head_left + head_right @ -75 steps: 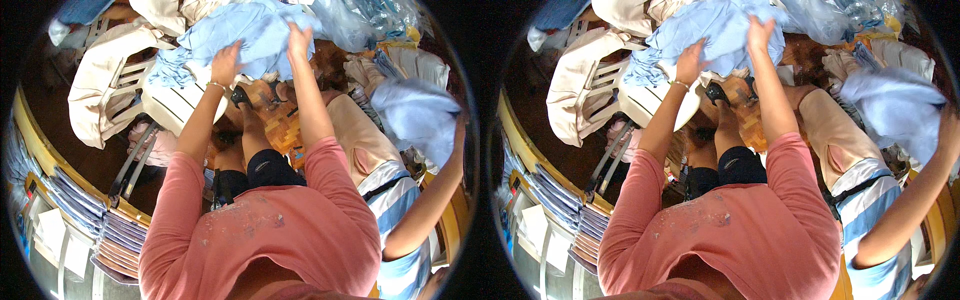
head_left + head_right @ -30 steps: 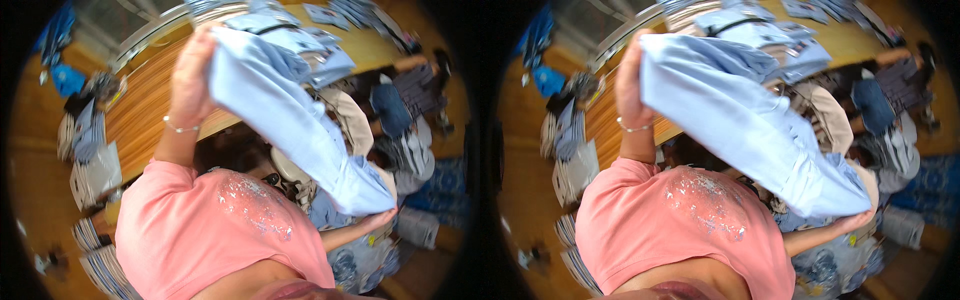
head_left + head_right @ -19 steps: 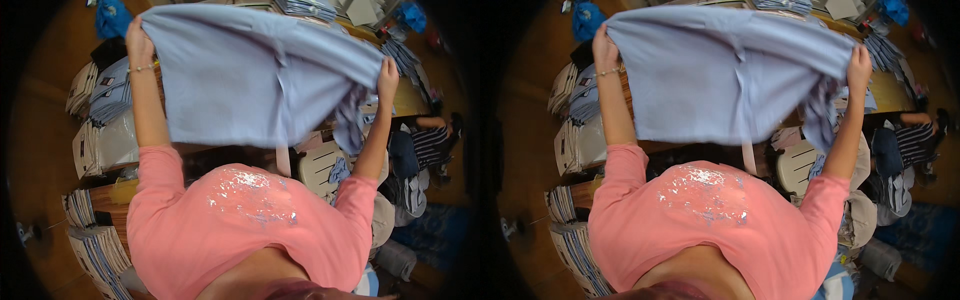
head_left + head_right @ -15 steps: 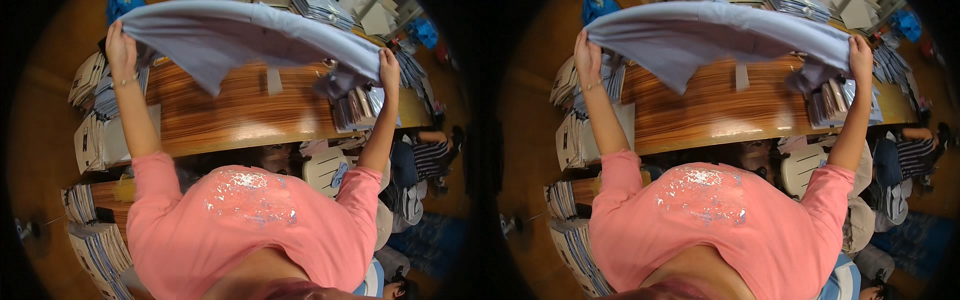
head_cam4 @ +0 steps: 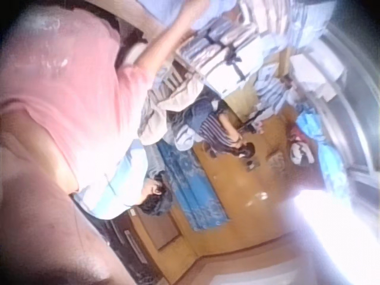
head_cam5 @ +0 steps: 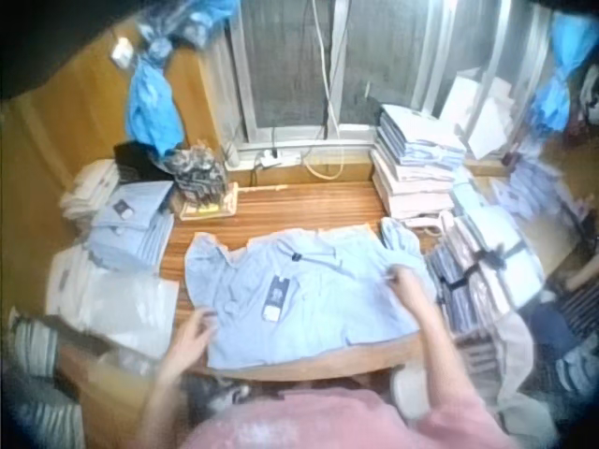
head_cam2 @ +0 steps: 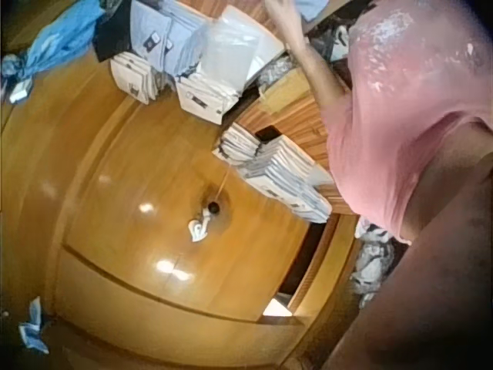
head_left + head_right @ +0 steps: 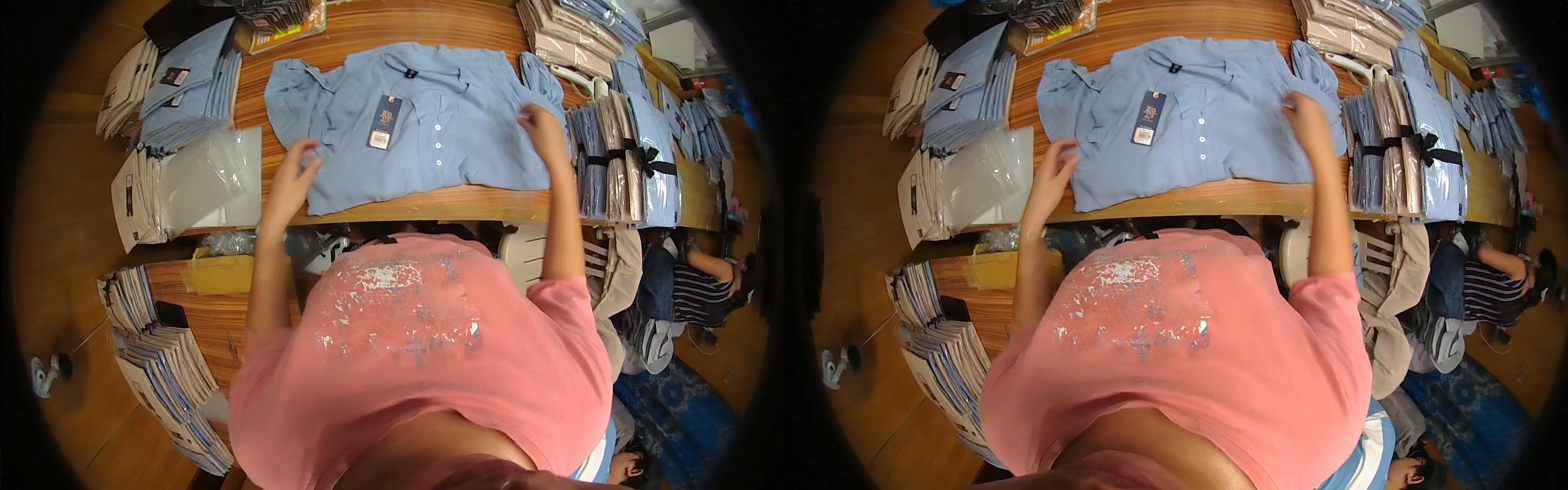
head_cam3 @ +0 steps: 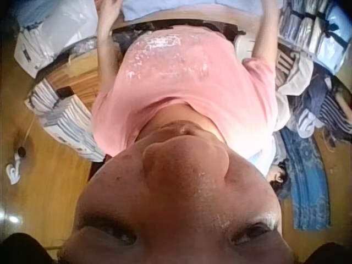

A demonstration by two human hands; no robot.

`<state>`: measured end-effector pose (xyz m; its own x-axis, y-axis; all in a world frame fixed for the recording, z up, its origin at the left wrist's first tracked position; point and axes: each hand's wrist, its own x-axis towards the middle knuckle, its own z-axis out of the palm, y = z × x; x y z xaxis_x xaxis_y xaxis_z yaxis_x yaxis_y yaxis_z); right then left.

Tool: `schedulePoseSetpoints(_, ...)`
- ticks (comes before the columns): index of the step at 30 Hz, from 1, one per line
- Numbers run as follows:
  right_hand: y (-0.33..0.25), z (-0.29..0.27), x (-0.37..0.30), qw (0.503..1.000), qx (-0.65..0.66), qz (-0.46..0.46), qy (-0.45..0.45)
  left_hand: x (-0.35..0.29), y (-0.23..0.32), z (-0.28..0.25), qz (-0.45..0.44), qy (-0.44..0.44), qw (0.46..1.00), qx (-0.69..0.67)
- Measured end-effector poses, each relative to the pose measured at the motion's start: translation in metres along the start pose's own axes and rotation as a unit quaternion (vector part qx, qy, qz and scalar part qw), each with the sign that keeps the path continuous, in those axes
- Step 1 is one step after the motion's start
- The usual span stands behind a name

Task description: The person folds blue garments at a wooden table, using a cardboard template to ensure uniform size, and then places the folded items into clear plastic bags.

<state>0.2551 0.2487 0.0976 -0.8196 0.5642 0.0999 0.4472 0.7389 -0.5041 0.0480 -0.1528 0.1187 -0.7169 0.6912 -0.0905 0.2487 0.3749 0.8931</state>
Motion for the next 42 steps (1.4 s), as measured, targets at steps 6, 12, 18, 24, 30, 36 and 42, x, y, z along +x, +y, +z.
schedulePoseSetpoints(6,-0.062,0.127,0.056,0.999,0.042,0.005,-0.022,0.137,0.007,0.138,0.151,-0.067,0.985,0.045)
schedulePoseSetpoints(12,-0.043,0.147,0.056,0.994,0.104,0.033,-0.007,0.177,-0.008,0.174,0.149,0.003,0.967,0.205)
schedulePoseSetpoints(18,-0.03,0.143,0.06,0.899,0.427,0.095,-0.009,0.178,0.026,0.144,0.164,-0.057,0.98,0.097)
schedulePoseSetpoints(24,-0.064,0.135,0.062,0.998,0.002,0.061,-0.033,0.186,0.016,0.126,0.186,-0.134,0.969,0.091)
schedulePoseSetpoints(30,-0.038,0.132,0.053,0.97,0.196,0.134,0.046,0.18,0.019,0.113,0.198,-0.156,0.966,0.054)
schedulePoseSetpoints(36,-0.068,0.146,0.054,0.992,0.017,0.124,0.031,0.185,0.014,0.112,0.232,-0.174,0.954,0.076)
schedulePoseSetpoints(42,-0.037,0.147,0.05,0.931,0.315,0.182,-0.04,0.19,0.009,0.108,0.24,-0.196,0.949,0.06)
